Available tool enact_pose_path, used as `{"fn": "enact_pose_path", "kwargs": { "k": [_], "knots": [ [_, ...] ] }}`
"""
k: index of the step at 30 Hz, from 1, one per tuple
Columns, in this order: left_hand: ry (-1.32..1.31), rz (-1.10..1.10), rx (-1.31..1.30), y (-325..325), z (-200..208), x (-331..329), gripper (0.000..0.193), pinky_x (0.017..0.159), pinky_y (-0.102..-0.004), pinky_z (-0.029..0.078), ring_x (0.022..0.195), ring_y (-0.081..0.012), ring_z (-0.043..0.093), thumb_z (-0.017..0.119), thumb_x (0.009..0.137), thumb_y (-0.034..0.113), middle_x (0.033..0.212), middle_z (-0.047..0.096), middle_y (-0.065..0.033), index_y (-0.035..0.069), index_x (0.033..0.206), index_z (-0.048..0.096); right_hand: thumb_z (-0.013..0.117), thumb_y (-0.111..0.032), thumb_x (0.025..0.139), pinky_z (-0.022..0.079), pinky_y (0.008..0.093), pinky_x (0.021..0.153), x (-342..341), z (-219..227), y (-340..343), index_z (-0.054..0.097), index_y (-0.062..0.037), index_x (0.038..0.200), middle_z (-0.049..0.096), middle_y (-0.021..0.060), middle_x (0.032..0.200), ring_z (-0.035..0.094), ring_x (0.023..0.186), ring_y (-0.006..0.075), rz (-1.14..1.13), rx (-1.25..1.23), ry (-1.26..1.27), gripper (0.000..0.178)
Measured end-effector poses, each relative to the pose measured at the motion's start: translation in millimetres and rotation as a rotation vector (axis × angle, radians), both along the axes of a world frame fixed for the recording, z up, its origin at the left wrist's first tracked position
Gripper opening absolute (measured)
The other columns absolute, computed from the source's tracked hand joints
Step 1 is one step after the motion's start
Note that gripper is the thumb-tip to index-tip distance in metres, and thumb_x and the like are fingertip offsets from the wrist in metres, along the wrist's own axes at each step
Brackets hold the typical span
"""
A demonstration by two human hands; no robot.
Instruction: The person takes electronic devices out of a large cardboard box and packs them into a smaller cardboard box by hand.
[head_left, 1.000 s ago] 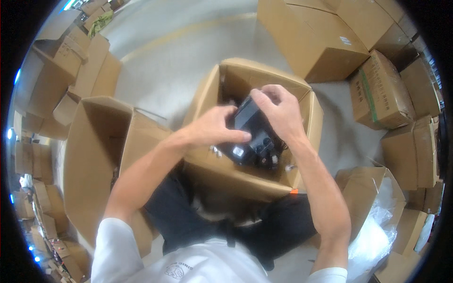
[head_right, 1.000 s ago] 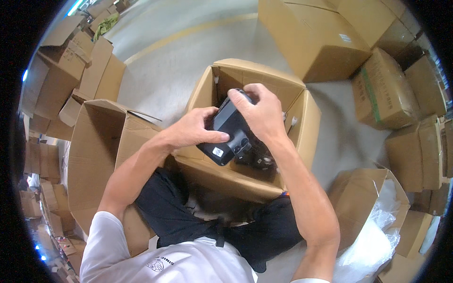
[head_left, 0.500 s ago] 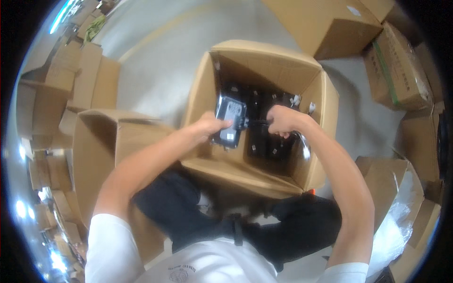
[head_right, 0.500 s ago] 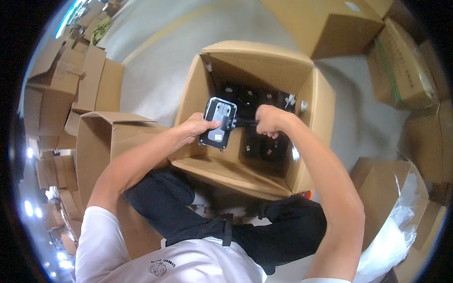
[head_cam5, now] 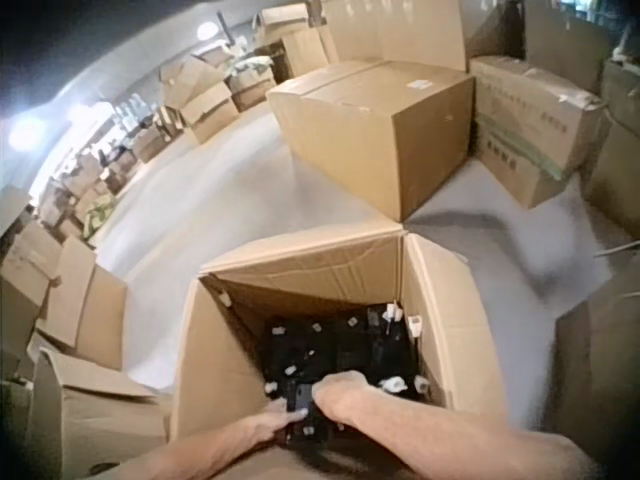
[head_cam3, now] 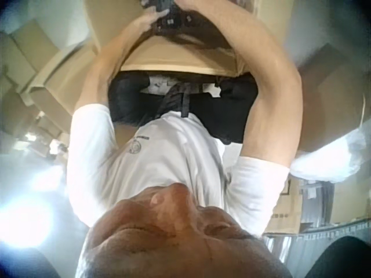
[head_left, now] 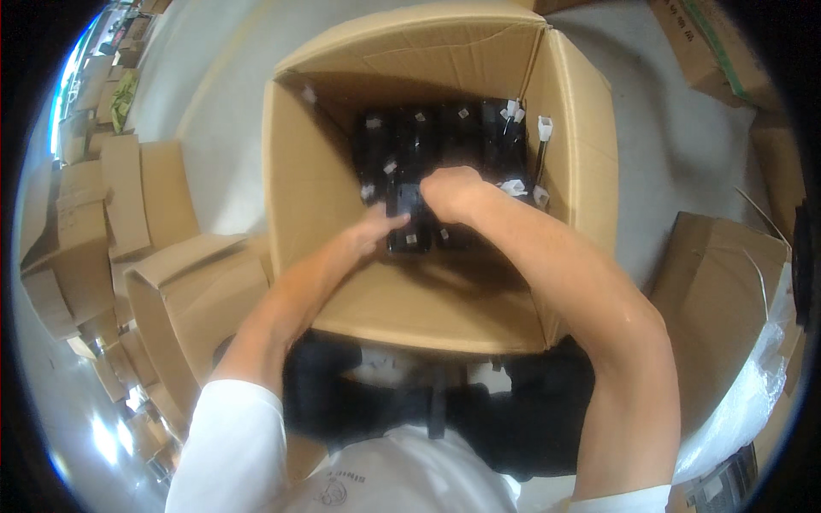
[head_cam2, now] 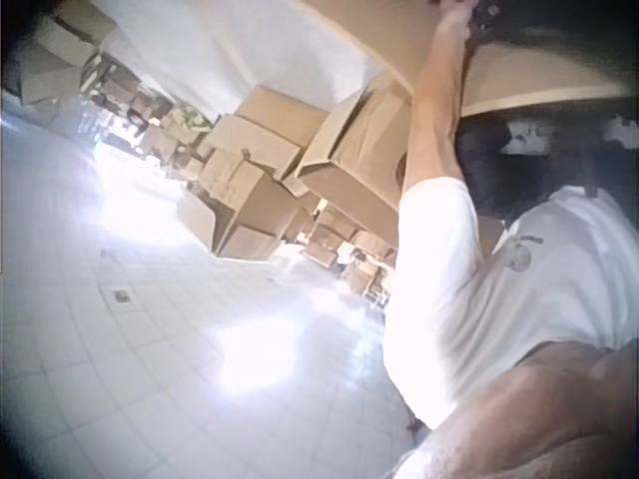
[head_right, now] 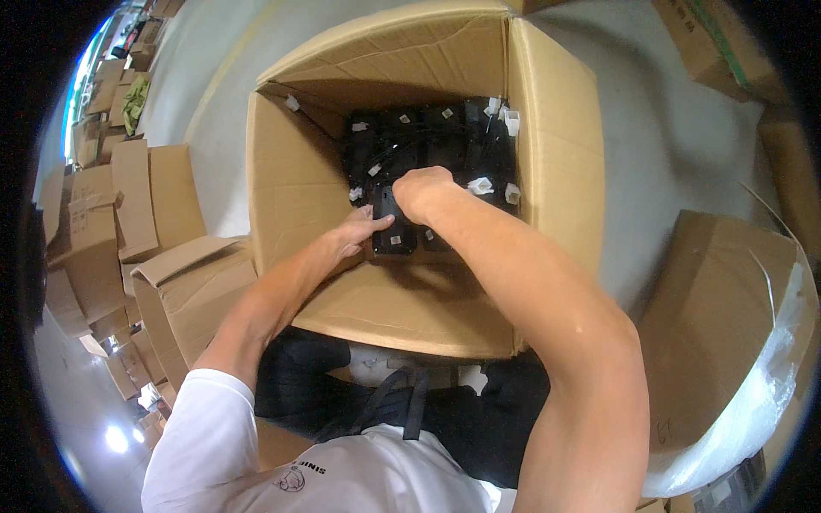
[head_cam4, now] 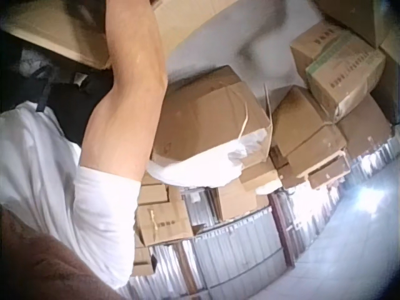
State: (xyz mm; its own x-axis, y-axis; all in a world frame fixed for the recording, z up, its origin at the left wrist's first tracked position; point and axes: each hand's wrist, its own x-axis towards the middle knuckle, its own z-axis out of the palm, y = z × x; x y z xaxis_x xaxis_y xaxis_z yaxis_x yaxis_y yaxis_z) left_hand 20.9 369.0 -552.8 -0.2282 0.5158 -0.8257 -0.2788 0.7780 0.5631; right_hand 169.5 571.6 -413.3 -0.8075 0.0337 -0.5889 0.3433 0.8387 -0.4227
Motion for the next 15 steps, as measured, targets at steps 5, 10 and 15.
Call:
{"fn": "enact_pose_path", "kwargs": {
  "k": [5, 10, 15],
  "knots": [
    [-0.166, 0.059, 0.013, -4.8, -9.9, 6.2, 0.044, 0.101, -0.036, 0.051, 0.119, -0.019, 0.059, 0.065, 0.099, 0.011, 0.132, 0.063, -0.0063, 0.006, 0.14, 0.051, 0.066, -0.005, 0.08, 0.058, 0.0423, 0.083, 3.2, -7.3, -1.0, 0.077, -0.0039, 0.097, 0.074, 0.0174, 0.104, 0.072, 0.1, 0.0331, -0.058, -0.02, 0.189, 0.02],
    [-0.028, 0.034, 0.037, -14.5, -13.7, 8.6, 0.044, 0.098, -0.0336, 0.051, 0.117, -0.0167, 0.059, 0.061, 0.102, 0.013, 0.133, 0.062, -0.0038, 0.006, 0.143, 0.048, 0.067, -0.004, 0.079, 0.058, 0.0426, 0.083, -1.5, -1.1, -2.5, 0.076, -0.0032, 0.094, 0.074, 0.0192, 0.101, 0.072, 0.099, 0.0337, -0.034, -0.035, 0.226, 0.019],
    [-0.093, 0.041, 0.061, -6.3, -6.8, 27.8, 0.038, 0.104, -0.0353, 0.046, 0.118, -0.0185, 0.059, 0.06, 0.102, 0.013, 0.133, 0.064, -0.0053, 0.008, 0.14, 0.054, 0.065, -0.003, 0.079, 0.058, 0.0429, 0.081, 8.3, -5.0, 3.7, 0.076, -0.0029, 0.092, 0.074, 0.0196, 0.099, 0.072, 0.097, 0.0339, -0.066, 0.025, 0.327, 0.018]
  ]
}}
